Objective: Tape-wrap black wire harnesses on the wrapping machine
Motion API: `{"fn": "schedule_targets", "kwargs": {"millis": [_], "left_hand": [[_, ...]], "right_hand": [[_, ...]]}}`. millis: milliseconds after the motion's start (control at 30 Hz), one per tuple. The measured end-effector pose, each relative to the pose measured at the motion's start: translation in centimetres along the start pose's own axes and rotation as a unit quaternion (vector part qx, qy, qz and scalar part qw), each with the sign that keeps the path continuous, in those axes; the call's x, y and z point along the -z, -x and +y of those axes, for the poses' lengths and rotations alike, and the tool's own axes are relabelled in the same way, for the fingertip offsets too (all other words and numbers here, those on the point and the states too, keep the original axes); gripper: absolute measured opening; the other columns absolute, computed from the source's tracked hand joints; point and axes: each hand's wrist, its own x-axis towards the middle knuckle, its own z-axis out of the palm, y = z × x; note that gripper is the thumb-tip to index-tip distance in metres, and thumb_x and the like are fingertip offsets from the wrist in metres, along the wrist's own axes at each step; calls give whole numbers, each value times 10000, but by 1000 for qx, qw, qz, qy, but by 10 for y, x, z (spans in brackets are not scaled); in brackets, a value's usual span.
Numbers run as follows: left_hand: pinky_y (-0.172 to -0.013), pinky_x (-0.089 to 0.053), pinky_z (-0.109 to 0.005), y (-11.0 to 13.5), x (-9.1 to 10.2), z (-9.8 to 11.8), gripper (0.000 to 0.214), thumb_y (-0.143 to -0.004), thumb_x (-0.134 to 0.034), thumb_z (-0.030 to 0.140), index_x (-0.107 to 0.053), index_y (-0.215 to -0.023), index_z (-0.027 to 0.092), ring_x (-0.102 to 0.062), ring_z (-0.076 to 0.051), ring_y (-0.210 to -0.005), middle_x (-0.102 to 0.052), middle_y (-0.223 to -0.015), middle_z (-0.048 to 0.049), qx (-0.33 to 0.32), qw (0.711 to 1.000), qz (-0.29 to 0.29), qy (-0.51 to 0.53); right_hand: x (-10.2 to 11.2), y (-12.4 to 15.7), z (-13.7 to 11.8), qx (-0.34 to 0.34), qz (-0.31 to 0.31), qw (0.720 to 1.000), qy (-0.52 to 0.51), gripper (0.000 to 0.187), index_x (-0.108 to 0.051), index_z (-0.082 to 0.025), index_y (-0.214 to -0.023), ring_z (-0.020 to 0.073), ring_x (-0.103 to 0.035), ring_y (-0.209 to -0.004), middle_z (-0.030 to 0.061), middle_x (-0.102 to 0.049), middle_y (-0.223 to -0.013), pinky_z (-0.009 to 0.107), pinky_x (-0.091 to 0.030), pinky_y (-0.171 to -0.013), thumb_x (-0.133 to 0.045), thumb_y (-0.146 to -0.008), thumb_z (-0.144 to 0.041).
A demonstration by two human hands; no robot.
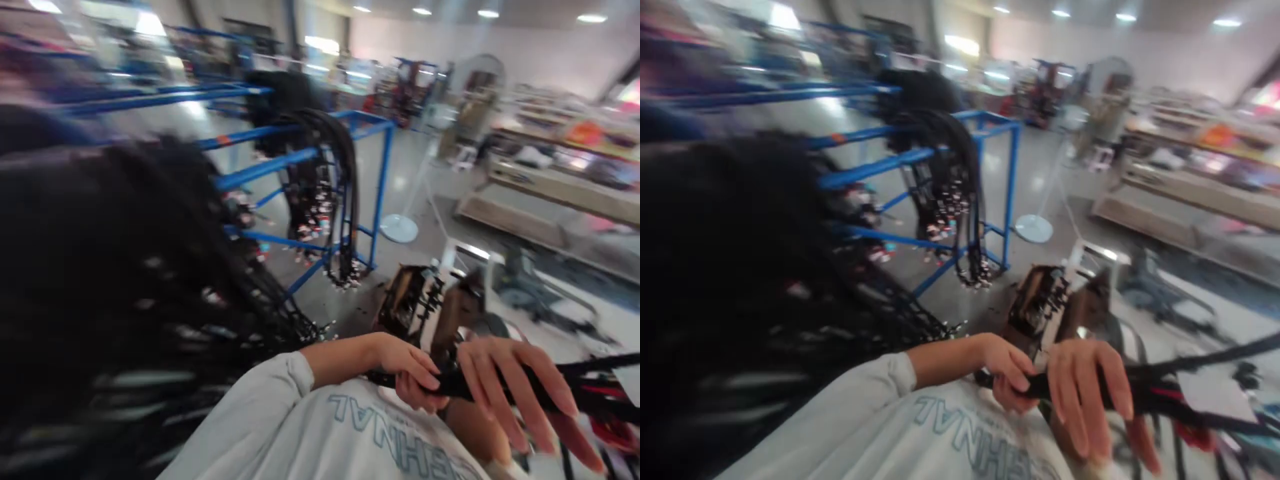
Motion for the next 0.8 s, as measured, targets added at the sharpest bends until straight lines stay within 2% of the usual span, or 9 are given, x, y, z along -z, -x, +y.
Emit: {"fn": "schedule_targets", "kwargs": {"millis": [67, 133, 233, 333, 400, 467, 633, 700, 800], "left_hand": [[-323, -102, -237, -22, 4, -6, 544, -519, -792, 684, -567, -593, 194, -159, -78, -340, -189, -446, 57, 56, 995, -84, 9], [-345, -102, -237, -38, 10, -10, 541, -584, -739, 697, -524, -629, 202, -132, -72, -349, -151, -455, 81, 61, 992, -107, 11], [-396, -130, -217, -55, 23, -9, 572, -706, -625, 754, -459, -720, 206, -140, -64, -395, -200, -510, 92, -2, 999, 0, -46], [-462, -207, -209, -73, 38, -11, 484, -824, -580, 670, -469, -794, 200, -283, -87, -458, -336, -567, 66, -44, 947, 183, -260], [-502, -232, -218, -80, 45, -16, 351, -885, -587, 525, -488, -808, 198, -345, -104, -500, -380, -581, 56, -30, 878, 259, -401], [-515, -246, -223, -78, 50, -21, 303, -925, -549, 458, -488, -788, 195, -364, -109, -515, -399, -578, 50, -2, 862, 242, -446], [-448, -191, -207, -29, 66, -1, 525, -853, -509, 701, -439, -731, 196, -259, -76, -474, -314, -564, 76, 159, 957, -10, -242], [-440, -155, -207, -4, 80, 19, 584, -782, -561, 759, -435, -716, 193, -209, -65, -480, -275, -572, 84, 233, 948, -56, -209], [-442, -204, -221, 31, 104, 52, 627, -748, -571, 796, -440, -677, 187, -262, -73, -489, -315, -567, 64, 348, 891, -115, -267]], "right_hand": [[2, 17, -7, 154, -48, 981, -103, 935, -586, -313, -738, 142, -373, -329, -85, -177, -391, 291, -311, -409, -369, -226, -1065], [2, 35, -21, 238, 9, 963, -123, 823, -535, -274, -679, 84, -316, -308, -103, -164, -382, 231, -283, -389, -390, -410, -1038], [-9, 58, -45, 161, 326, 925, -113, 578, -432, -240, -606, 35, -215, -287, -126, -152, -371, 181, -277, -366, -488, -800, -782], [-22, 69, -43, 18, 631, 774, -46, 498, -404, -219, -592, 34, -256, -316, -119, -246, -388, 185, -324, -375, -639, -839, -583], [-22, 76, -29, -50, 725, 687, -2, 529, -418, -215, -593, 43, -304, -329, -105, -314, -395, 195, -317, -361, -709, -756, -627], [-16, 85, -18, -102, 743, 662, -14, 526, -455, -208, -625, 53, -356, -337, -92, -387, -416, 198, -309, -346, -770, -680, -625], [-8, 105, -29, -29, 776, 601, -192, 395, -560, -202, -756, 80, -545, -477, -47, -605, -620, 199, -480, -442, -825, -628, -466], [-19, 99, -30, -17, 786, 583, -207, 320, -603, -200, -810, 70, -552, -493, -27, -660, -708, 176, -463, -430, -790, -673, -420], [-51, 74, -11, -92, 732, 637, -223, 255, -639, -154, -773, 49, -487, -427, -1, -662, -662, 147, -361, -359, -772, -701, -359]]}}
